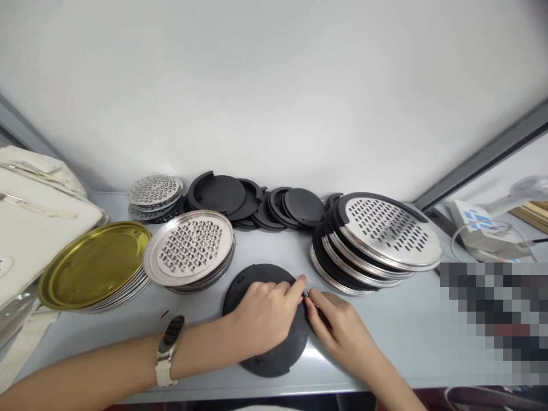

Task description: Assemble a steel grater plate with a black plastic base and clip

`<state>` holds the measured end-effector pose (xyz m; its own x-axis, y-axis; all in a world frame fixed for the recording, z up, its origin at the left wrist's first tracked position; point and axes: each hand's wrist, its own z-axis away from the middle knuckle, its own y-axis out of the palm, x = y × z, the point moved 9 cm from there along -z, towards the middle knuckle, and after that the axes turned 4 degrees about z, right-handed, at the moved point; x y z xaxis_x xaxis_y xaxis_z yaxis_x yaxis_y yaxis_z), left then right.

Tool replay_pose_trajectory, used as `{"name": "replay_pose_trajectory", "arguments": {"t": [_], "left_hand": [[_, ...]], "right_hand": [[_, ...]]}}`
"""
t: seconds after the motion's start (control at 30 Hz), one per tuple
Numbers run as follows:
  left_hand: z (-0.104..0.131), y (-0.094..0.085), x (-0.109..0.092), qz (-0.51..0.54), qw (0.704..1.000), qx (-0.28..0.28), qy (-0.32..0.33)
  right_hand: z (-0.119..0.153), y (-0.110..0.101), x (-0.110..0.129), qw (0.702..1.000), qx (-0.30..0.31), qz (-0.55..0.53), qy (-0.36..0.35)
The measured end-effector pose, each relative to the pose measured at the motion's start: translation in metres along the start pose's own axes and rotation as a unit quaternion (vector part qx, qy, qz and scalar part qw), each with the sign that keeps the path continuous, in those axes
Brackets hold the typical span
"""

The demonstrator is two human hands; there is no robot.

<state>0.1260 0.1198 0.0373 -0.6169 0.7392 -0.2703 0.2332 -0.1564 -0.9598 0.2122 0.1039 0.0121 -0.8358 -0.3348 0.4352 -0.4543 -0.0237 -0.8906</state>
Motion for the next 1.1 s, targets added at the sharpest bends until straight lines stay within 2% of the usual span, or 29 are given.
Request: {"name": "replay_pose_trajectory", "arguments": {"t": [0.33,0.6,1.1], "left_hand": [[0.0017,0.0021,0.0009,0.005,1.0,-0.007,0.002],[0.0011,0.0036,0.0052,0.001,1.0,-0.016,-0.022],[0.0016,-0.0002,0.002,0.033,0.999,-0.03,0.001]], "right_hand": [[-0.0011,-0.0005,0.0013,1.0,0.002,0.017,-0.002],[0.0003,-0.0012,0.0019,0.999,-0.013,0.032,-0.014],[-0.0003,0.0003,-0.0001,1.0,-0.008,0.027,-0.009]]}}
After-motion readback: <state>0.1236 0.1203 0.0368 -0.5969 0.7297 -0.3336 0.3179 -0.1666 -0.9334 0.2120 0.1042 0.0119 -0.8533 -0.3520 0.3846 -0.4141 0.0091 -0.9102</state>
